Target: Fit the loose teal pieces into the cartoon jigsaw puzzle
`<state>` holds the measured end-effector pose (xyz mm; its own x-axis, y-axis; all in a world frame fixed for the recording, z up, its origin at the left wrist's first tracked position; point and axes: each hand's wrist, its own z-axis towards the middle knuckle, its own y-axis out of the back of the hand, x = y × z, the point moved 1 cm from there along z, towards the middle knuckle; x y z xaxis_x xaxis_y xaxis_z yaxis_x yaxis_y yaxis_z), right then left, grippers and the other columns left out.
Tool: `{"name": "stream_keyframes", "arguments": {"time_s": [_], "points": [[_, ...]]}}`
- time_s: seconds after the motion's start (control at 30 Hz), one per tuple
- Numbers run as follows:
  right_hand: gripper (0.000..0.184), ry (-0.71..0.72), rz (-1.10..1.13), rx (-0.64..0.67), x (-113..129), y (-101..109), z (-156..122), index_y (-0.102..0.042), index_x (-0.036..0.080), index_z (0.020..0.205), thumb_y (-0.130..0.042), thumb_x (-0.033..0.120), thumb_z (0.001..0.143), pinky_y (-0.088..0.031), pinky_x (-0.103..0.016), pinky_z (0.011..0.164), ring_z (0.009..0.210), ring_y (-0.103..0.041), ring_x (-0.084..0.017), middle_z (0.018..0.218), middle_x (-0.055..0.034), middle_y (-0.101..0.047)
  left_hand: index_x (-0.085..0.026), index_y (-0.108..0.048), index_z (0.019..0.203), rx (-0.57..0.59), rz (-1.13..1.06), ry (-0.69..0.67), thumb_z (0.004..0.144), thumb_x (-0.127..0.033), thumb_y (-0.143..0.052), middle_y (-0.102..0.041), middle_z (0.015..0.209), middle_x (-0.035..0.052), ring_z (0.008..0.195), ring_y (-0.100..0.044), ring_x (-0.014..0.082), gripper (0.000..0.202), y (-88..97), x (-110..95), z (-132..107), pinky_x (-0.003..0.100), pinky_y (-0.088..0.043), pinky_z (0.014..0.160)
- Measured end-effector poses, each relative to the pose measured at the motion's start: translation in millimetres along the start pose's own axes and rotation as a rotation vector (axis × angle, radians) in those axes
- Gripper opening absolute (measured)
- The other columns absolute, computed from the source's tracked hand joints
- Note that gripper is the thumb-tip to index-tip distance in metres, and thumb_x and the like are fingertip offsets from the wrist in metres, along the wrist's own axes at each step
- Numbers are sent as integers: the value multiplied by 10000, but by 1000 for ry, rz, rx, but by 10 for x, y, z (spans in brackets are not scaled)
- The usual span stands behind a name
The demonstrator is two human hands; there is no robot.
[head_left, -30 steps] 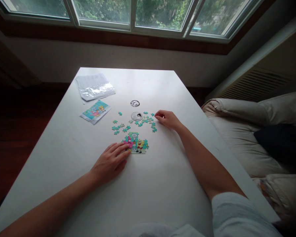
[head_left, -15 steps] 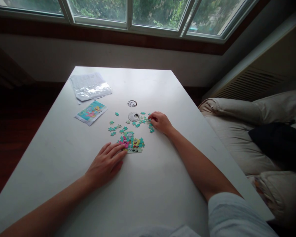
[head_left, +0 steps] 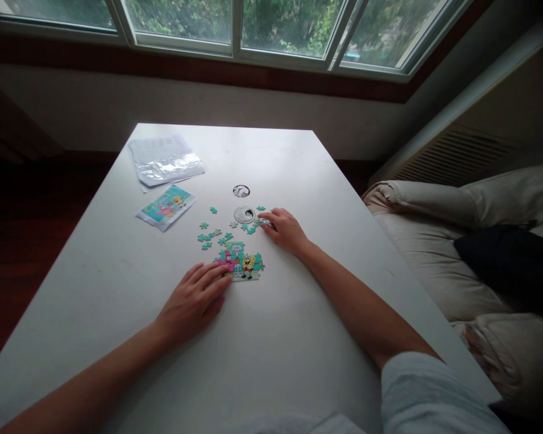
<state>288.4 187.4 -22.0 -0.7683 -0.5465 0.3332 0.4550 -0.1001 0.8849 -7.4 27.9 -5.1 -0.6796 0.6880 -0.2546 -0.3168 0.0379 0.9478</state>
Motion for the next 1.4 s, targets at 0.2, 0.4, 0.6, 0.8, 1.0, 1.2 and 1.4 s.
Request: {"name": "stream_keyframes", "arguments": {"time_s": [0.2, 0.4, 0.6, 0.8, 1.0, 1.2, 1.4], "points": [[197, 80, 10, 34, 135, 6, -1, -737, 279, 1076, -581, 342, 973, -419, -365, 850, 889, -508, -219, 926, -71, -587, -239, -572, 1370, 5, 4, 8, 976, -232, -481, -503, 1520, 67, 1395, -459, 263, 405, 21, -18, 10, 511, -319, 1194], [180, 110, 99, 10, 177, -17, -8, -725, 275, 1054, -574, 248, 958, -417, -373, 864, 927, -514, -225, 958, -66, -620, -235, -567, 1377, 7, 13, 4, 976, -228, -477, -496, 1526, 72, 1397, -456, 264, 411, 21, -16, 11, 518, -318, 1196], [146, 22, 77, 1, 167, 12, -5, -704, 242, 976, -583, 194, 910, -429, -376, 859, 924, -513, -236, 934, -71, -617, -236, -567, 1372, 8, 12, -3, 975, -224, -477, -497, 1525, 77, 1399, -454, 261, 408, 20, -12, 12, 510, -316, 1199], [106, 79, 94, 60, 193, 34, -15, -700, 258, 957, -619, 232, 893, -417, -386, 898, 955, -510, -243, 978, -69, -612, -246, -579, 1364, -7, -28, 8, 964, -225, -498, -514, 1510, 77, 1392, -465, 269, 408, 28, -16, 20, 513, -328, 1193], [198, 61, 68, 69, 145, 22, -14, -683, 263, 1101, -615, 281, 916, -415, -389, 906, 967, -513, -245, 1005, -76, -609, -241, -584, 1364, -10, -43, 10, 957, -216, -501, -518, 1506, 78, 1394, -464, 268, 417, 39, -21, 26, 510, -328, 1196], [202, 12, 2, 26, 166, -1, -7, -697, 239, 1052, -645, 382, 920, -420, -391, 887, 958, -516, -250, 985, -83, -609, -235, -570, 1368, 6, -20, 8, 974, -223, -485, -501, 1522, 75, 1405, -451, 266, 403, 32, -19, 22, 517, -316, 1197], [157, -12, 3, 3, 193, -25, -2, -696, 245, 1028, -654, 338, 908, -426, -398, 882, 971, -521, -257, 983, -83, -610, -235, -557, 1377, 2, -10, -5, 974, -224, -486, -498, 1524, 78, 1411, -443, 264, 409, 22, -13, 21, 512, -315, 1197]]}}
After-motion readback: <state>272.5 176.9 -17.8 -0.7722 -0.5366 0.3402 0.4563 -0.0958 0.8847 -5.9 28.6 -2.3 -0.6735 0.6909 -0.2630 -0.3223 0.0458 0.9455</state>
